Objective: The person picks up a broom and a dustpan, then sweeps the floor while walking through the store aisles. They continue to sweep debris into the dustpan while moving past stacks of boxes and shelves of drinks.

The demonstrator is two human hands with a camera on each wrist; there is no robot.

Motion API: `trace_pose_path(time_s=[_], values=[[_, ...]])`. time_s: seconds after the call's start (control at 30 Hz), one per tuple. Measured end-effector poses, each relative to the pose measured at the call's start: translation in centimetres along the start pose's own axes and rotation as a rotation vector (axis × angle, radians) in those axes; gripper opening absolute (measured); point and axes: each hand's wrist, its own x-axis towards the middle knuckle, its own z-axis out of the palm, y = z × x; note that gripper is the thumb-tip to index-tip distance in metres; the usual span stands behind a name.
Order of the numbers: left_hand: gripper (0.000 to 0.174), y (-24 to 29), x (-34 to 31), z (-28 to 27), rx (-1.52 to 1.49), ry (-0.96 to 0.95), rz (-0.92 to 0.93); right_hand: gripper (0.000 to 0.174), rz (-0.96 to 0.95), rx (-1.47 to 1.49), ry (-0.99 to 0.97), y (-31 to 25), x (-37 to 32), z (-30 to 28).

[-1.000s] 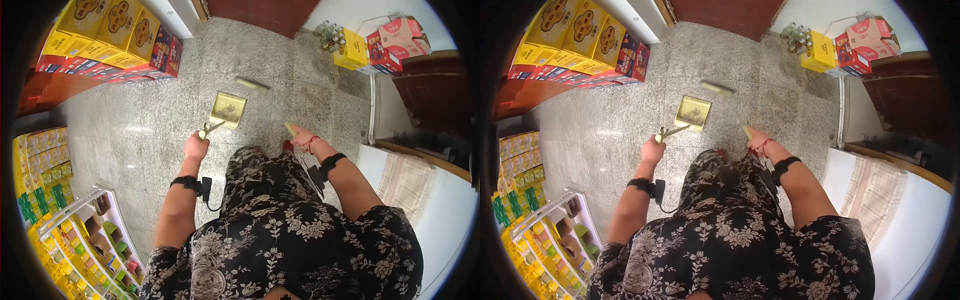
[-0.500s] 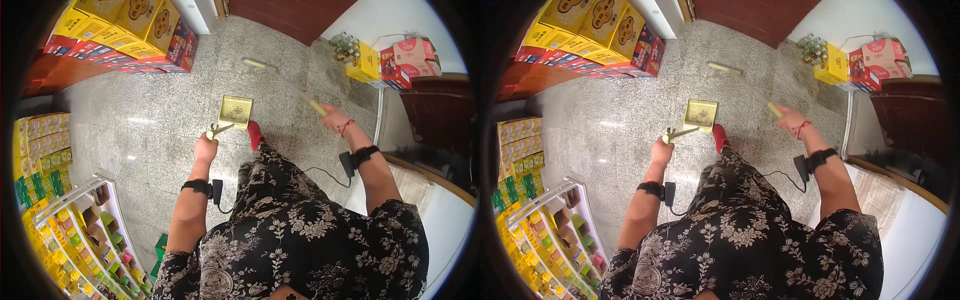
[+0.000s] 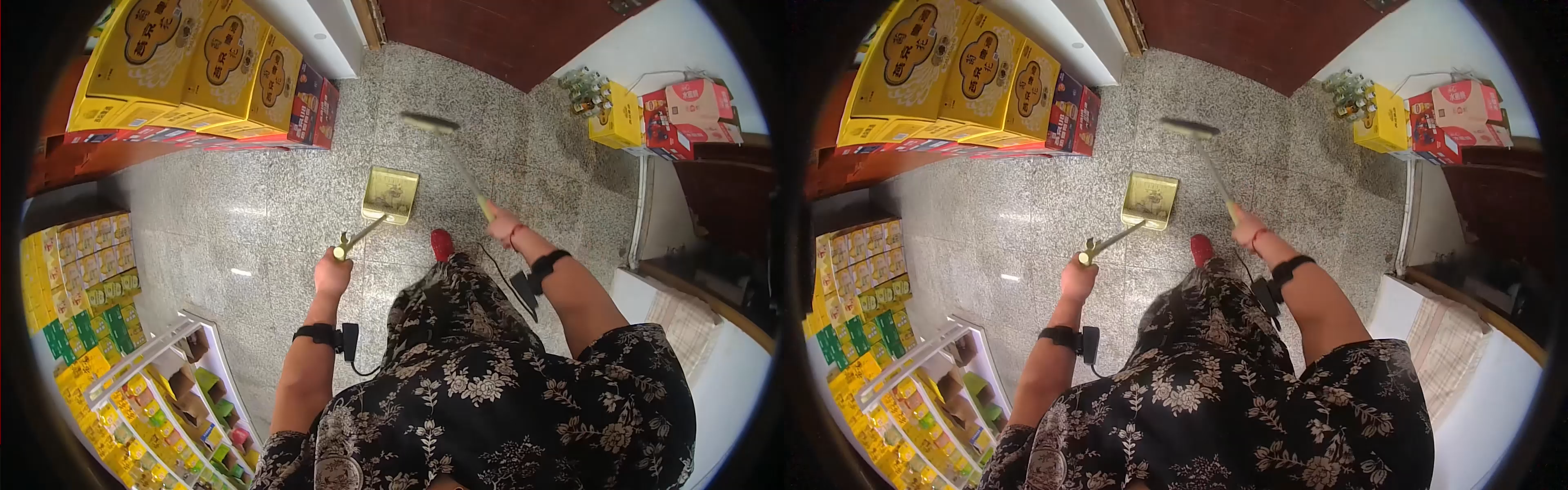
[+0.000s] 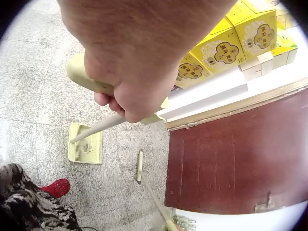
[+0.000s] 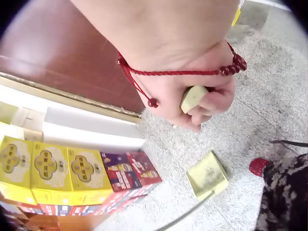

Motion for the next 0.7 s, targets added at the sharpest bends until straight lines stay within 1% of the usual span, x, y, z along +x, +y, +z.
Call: trace_pose_path(time_s=[0.07, 0.1, 0.17, 0.2, 0.27, 0.3, 0.37, 0.4, 0.47, 0.53, 0.63, 0.67, 0.7], values=[[0.028, -0.3, 0.3, -0.8, -0.022, 0.011, -0.006, 0.076, 0.017, -0.08, -0.101, -0.2, -2.3, 1.0], [0.032, 0.1, 0.3, -1.5, 0.004, -0.014, -0.025, 0.076, 0.015, -0.085, -0.099, -1.1, -4.0, 1.0], [0.035, -0.1, 1.2, -2.8, 0.015, -0.023, -0.031, 0.072, 0.037, -0.031, -0.335, -3.6, -6.9, -0.4], [0.035, -0.8, 1.6, -2.8, 0.009, -0.04, 0.001, 0.072, 0.036, -0.038, -0.328, -4.1, -7.8, -0.6], [0.031, -2.2, 1.8, -3.1, 0.043, -0.043, 0.093, 0.07, 0.086, 0.065, -0.323, -4.1, -9.2, -0.5], [0.031, -3.0, 2.1, -3.6, 0.042, -0.048, 0.096, 0.07, 0.09, 0.066, -0.32, -3.5, -9.6, -0.4], [0.029, -5.2, 2.6, -4.5, 0.056, -0.073, 0.148, 0.066, -0.108, 0.03, -0.196, -2.4, -10.0, 0.6], [0.029, -6.2, 2.7, -5.4, 0.066, -0.067, 0.148, 0.066, -0.101, 0.042, -0.186, -3.8, -10.9, 1.7], [0.028, -9.0, 3.2, -7.2, 0.058, -0.077, 0.184, 0.065, 0.077, 0.066, -0.012, -7.0, -12.5, 3.0], [0.026, -12.5, 3.9, -8.7, 0.078, -0.068, 0.209, 0.065, 0.085, 0.009, 0.059, -9.9, -12.1, 5.6], [0.027, -16.0, 4.1, -11.4, 0.093, -0.088, 0.233, 0.07, 0.06, 0.188, 0.11, -10.5, -7.0, 11.0], [0.028, -17.3, 4.5, -11.7, 0.099, -0.104, 0.206, 0.073, 0.043, 0.232, 0.135, -11.1, -5.4, 13.0], [0.028, -18.4, 4.7, -12.1, 0.11, -0.113, 0.217, 0.073, 0.102, 0.267, 0.142, -11.2, -3.0, 15.3]])
